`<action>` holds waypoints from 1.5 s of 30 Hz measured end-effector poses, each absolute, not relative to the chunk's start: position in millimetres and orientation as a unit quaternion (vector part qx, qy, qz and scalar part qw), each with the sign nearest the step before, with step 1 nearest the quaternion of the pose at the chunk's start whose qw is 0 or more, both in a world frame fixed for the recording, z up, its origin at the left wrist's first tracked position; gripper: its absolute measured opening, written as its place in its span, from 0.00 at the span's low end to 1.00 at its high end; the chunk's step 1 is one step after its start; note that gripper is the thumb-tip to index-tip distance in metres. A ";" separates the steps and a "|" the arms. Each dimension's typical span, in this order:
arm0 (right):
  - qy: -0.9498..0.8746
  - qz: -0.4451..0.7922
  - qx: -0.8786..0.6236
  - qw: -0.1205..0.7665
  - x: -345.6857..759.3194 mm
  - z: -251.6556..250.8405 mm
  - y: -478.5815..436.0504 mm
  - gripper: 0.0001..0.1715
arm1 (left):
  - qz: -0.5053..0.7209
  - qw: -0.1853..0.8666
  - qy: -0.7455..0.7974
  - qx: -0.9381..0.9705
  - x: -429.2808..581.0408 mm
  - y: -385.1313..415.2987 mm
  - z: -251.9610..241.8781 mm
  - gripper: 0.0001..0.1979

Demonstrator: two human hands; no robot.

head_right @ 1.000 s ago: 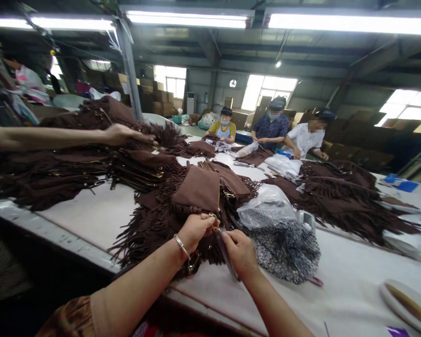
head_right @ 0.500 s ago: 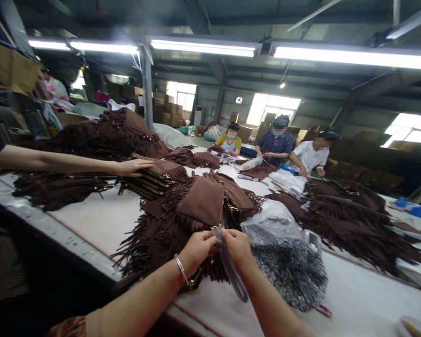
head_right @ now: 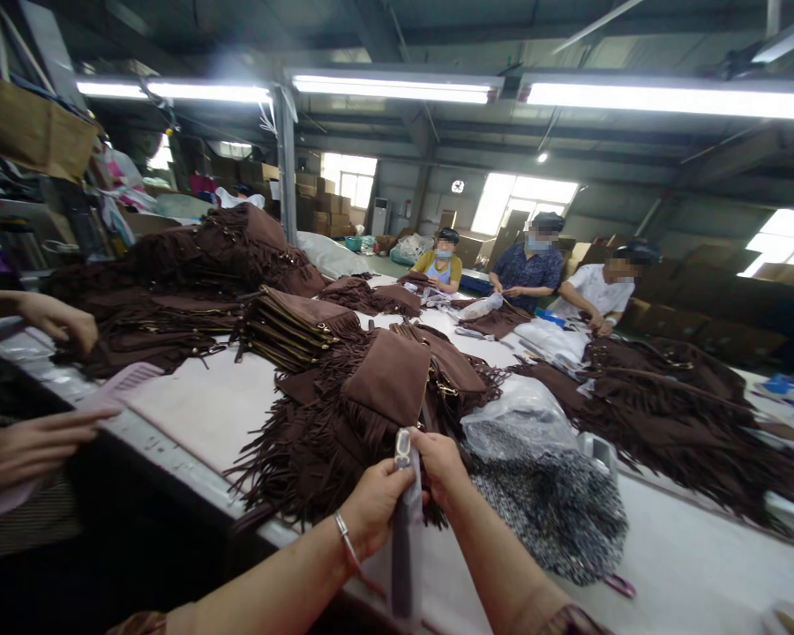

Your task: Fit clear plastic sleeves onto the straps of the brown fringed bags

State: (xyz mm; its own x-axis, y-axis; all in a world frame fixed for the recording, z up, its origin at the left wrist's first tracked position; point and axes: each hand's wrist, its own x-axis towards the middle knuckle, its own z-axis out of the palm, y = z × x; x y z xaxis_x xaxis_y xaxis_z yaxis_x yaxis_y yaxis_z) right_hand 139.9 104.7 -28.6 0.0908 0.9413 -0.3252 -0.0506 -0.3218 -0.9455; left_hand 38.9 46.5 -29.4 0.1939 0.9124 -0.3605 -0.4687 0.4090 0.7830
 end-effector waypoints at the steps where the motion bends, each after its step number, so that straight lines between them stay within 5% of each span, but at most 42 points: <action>1: -0.364 0.579 -0.585 0.436 139.1 -29.7 103.0 0.19 | 0.469 0.715 0.440 0.276 37.3 45.1 -30.6 0.11; 9: -0.297 0.629 -0.554 0.458 128.3 -34.5 110.4 0.15 | 0.434 0.652 0.505 0.363 28.5 42.2 -35.2 0.05; 16: -0.272 0.593 -0.538 0.534 123.6 -33.4 114.2 0.19 | 0.432 0.697 0.470 0.326 26.2 39.0 -33.6 0.15; 25: -0.255 0.571 -0.534 0.569 125.8 -38.2 110.6 0.18 | 0.430 0.654 0.502 0.370 25.5 39.9 -40.2 0.14; 35: -0.322 0.482 -0.538 0.613 119.9 -36.0 102.9 0.22 | 0.432 0.703 0.470 0.313 26.6 37.1 -31.6 0.14; 45: -0.435 0.347 -0.610 0.564 129.2 -34.0 107.3 0.28 | 0.419 0.720 0.435 0.341 22.1 37.3 -32.0 0.26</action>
State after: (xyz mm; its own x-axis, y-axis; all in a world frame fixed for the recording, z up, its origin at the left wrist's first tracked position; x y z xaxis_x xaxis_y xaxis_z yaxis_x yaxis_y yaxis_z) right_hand 129.2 107.3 -34.0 0.3807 0.9223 0.0668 0.1392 0.0143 -0.9902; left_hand 22.1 37.3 -32.0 0.2694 0.9007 -0.3409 -0.3075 0.4159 0.8559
